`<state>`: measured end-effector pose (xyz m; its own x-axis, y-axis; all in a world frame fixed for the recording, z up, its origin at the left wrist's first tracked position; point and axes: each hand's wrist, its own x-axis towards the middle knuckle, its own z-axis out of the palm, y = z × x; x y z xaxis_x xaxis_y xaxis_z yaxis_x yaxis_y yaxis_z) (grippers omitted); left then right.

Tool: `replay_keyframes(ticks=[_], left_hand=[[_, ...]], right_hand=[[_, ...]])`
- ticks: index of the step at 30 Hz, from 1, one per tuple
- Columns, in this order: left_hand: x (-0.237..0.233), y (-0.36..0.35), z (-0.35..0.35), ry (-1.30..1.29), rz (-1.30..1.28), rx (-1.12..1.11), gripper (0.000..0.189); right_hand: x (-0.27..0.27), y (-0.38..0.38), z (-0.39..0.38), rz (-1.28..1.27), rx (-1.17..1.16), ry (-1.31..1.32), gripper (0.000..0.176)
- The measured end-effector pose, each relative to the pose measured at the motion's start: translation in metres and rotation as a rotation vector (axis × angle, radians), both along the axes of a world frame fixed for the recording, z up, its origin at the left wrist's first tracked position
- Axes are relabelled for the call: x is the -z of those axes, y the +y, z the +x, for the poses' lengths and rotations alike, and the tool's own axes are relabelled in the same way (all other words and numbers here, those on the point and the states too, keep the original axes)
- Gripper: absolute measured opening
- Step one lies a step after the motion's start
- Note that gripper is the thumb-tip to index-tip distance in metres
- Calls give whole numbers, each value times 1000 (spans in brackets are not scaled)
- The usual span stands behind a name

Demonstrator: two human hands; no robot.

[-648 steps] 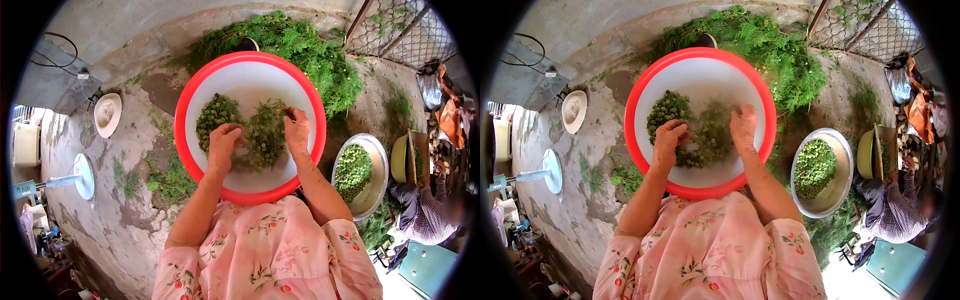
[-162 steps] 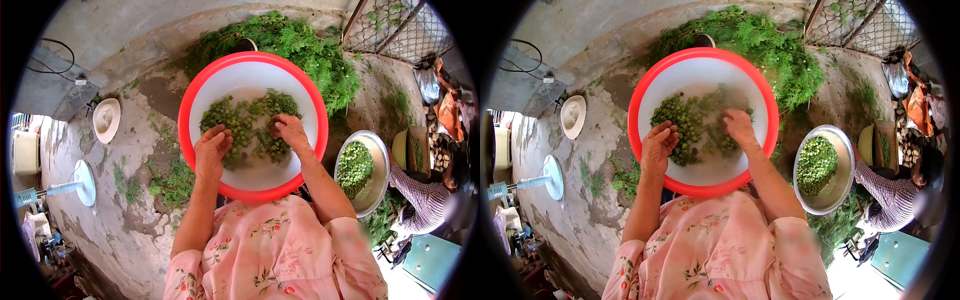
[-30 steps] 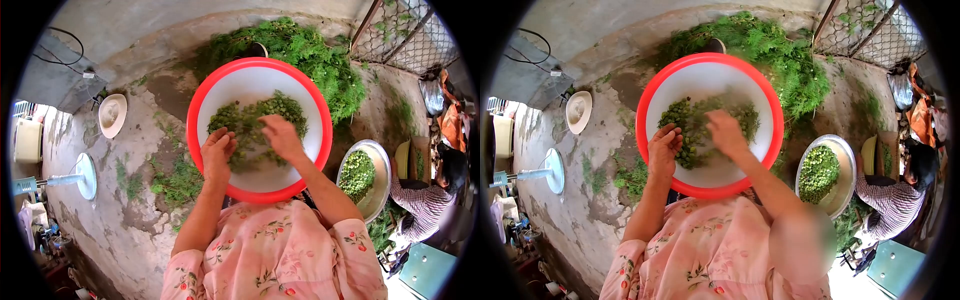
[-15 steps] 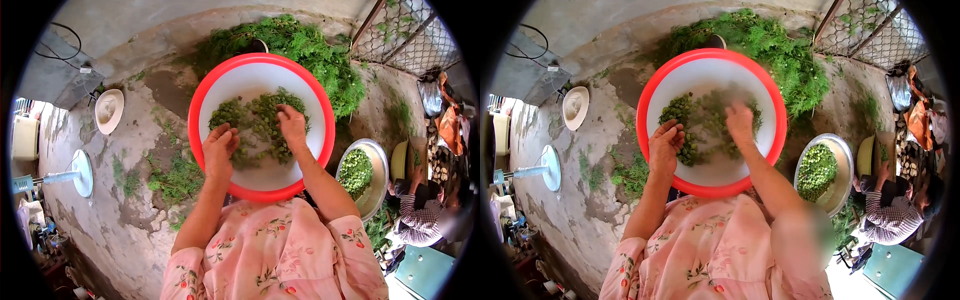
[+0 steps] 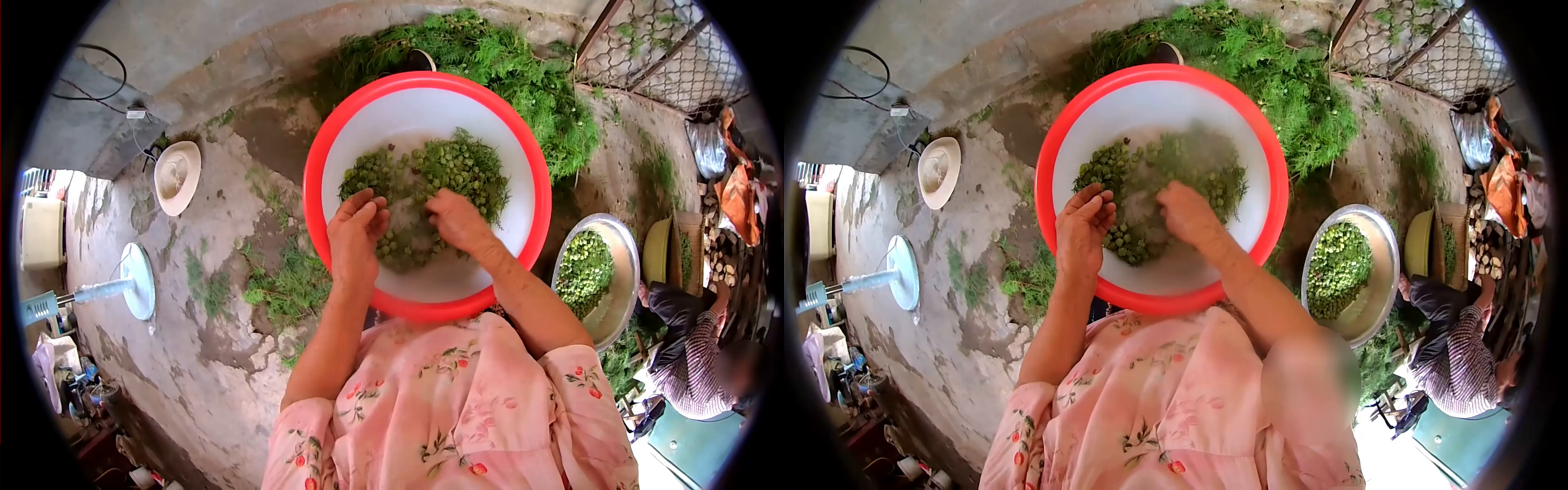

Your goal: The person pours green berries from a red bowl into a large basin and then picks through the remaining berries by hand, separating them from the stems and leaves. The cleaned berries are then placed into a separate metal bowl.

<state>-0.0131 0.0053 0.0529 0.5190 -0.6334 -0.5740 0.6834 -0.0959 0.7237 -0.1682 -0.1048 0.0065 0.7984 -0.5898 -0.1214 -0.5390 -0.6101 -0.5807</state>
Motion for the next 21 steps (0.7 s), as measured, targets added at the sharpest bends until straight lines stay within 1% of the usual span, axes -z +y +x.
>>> replay_keyframes(ticks=[3,4,7,9,12,15,18,21], left_hand=[[-1,0,-1,7,1,-7,21],[0,0,0,7,-4,-9,21],[1,-1,1,12,-16,-11,20],[2,-1,2,13,-13,-12,20],[2,-1,2,3,0,-14,20],[1,-1,1,3,3,-11,21],[0,-1,1,11,-9,-10,22],[-1,-2,1,4,-12,-1,22]], right_hand=[[-8,-8,-6,54,104,-95,18],[-7,-10,-6,55,-11,-134,20],[-12,15,4,204,-256,-254,22],[-12,33,13,325,-446,-269,29],[-32,38,1,171,-501,-5,28],[-25,13,-16,183,-285,246,15],[-14,-10,-33,9,-149,45,17],[-21,-21,-26,-50,-67,-123,19]])
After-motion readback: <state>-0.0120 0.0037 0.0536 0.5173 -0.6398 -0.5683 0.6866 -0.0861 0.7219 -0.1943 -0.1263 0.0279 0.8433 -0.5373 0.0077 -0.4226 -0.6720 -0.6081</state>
